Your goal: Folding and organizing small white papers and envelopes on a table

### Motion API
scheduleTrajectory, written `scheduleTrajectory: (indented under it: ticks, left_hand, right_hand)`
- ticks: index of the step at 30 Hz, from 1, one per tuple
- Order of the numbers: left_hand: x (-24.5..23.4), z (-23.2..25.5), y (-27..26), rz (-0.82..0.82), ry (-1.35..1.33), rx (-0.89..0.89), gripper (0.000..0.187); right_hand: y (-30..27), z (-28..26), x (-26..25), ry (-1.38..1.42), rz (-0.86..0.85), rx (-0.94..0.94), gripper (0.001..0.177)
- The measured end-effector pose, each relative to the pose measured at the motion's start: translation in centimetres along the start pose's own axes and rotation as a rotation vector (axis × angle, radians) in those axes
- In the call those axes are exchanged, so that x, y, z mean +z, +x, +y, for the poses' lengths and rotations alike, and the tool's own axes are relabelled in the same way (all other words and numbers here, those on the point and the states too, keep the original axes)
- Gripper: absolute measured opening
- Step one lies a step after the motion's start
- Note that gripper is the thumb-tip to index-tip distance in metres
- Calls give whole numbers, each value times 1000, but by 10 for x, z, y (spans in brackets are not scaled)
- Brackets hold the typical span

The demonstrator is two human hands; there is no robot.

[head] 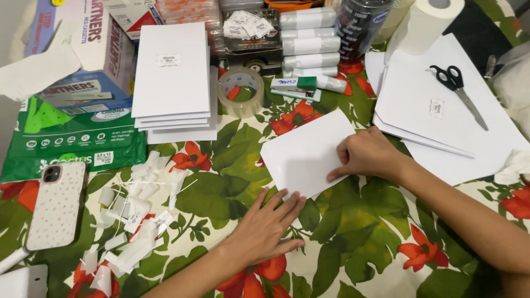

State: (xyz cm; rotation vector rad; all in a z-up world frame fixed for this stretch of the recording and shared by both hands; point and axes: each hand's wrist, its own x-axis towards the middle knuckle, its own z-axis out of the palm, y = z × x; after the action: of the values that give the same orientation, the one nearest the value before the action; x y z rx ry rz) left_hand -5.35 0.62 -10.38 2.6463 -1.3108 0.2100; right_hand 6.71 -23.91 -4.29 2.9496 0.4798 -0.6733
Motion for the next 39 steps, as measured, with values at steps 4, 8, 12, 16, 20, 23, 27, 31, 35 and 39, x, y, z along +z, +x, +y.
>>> scheduleTrajectory:
  ticks: [4, 8, 12, 16, 20, 23, 27, 31, 35, 39]
  left_hand:
    - [-1, 1, 2, -7, -37, 2, 74]
    - [0, 0, 2, -25, -68, 5, 71]
    - [2, -1, 1, -31, -96, -3, 71]
    - [0, -1, 0, -36, -75, -7, 72]
    - [0, -2, 0, -32, -96, -17, 72]
    - [2, -3, -1, -38, -95, -16, 72]
    - [-2, -2, 0, -37, -108, -13, 69]
    - [2, -1, -1, -38, -83, -4, 69]
    - [12, 6, -1, -32, 23, -30, 71]
    - [19, 22, -4, -21, 127, -95, 72]
  right_hand:
    - [-17, 10, 44, 67, 566, -440, 47]
    - [-67, -32, 70, -130, 816, -715, 60]
    - [-69, -29, 90, -711, 678, -565, 123]
    - [-69, -14, 86, -2, 303, -659, 97]
    - [-68, -2, 78, 53, 301, -629, 92]
    - [-63, 8, 83, -5, 285, -577, 90]
    - [-53, 38, 94, -903, 683, -271, 99]
    - [-68, 50, 75, -30, 385, -297, 84]
    - [-73, 39, 78, -47, 504, -214, 82]
    - [-90, -6, 79, 49, 758, -334, 51]
